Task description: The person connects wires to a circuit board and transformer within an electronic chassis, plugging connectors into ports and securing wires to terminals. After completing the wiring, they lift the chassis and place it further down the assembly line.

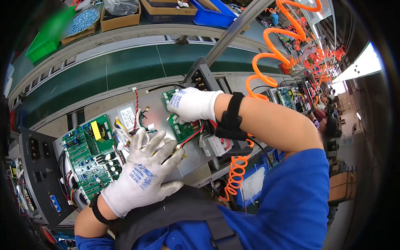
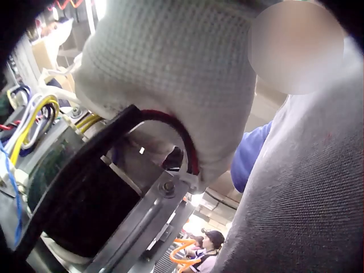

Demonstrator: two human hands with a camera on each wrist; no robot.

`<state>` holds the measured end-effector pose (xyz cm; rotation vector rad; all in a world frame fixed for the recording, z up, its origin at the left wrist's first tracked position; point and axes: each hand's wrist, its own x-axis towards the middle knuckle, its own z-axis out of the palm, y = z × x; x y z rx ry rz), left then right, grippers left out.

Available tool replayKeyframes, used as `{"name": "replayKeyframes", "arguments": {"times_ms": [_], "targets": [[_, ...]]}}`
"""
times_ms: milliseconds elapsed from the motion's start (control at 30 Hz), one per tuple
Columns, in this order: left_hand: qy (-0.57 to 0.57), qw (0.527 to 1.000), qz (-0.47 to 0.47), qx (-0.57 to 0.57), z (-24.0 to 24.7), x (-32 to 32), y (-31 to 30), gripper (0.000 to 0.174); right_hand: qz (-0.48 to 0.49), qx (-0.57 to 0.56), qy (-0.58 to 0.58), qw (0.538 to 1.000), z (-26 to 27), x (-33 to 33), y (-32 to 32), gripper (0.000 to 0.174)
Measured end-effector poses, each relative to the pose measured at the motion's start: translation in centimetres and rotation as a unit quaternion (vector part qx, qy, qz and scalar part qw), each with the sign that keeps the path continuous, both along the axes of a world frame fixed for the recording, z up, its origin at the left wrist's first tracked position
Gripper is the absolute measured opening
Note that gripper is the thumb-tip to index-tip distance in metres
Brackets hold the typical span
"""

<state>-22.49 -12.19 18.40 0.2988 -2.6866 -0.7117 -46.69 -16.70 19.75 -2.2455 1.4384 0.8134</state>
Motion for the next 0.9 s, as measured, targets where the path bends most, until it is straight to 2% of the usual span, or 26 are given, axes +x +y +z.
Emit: {"name": "replayKeyframes", "arguments": {"times_ms": [133,267,400,500,600,700,767,867,900], "targets": [[-0.007,1.000,0.003,-0.012,0.2,-0.2,0.2,0.067,-0.022,-0.018,-0.012,1.000,-0.6,-0.2,0.4,0.032],[-0.005,0.999,0.009,-0.049,0.1,-0.3,0.7,0.069,0.026,-0.044,-0.030,0.998,-1.0,-0.5,1.4,0.031],[-0.014,0.998,0.018,-0.064,0.4,0.0,1.2,0.063,0.006,-0.034,-0.020,0.999,-0.2,0.1,1.4,0.038],[-0.022,0.998,0.027,-0.059,0.4,0.0,1.3,0.063,-0.022,-0.014,-0.046,0.999,0.6,0.5,1.0,0.036],[-0.010,0.999,0.030,-0.043,-0.1,-0.1,1.4,0.068,0.024,-0.032,0.058,0.998,0.7,1.2,0.2,0.027],[-0.014,0.999,0.027,-0.029,0.0,0.0,1.3,0.063,0.044,-0.026,0.055,0.997,0.4,0.8,0.2,0.026],[0.002,1.000,0.027,-0.012,-0.2,0.0,1.1,0.069,0.062,-0.043,-0.028,0.997,-0.3,-0.4,0.4,0.027],[0.013,0.999,0.025,0.016,-0.3,-0.1,0.8,0.067,0.062,-0.024,-0.035,0.997,-0.9,-0.7,0.3,0.027],[0.018,1.000,0.022,0.010,-0.3,-0.1,0.6,0.066,0.048,-0.012,0.004,0.999,-0.3,0.1,0.3,0.030]]}}
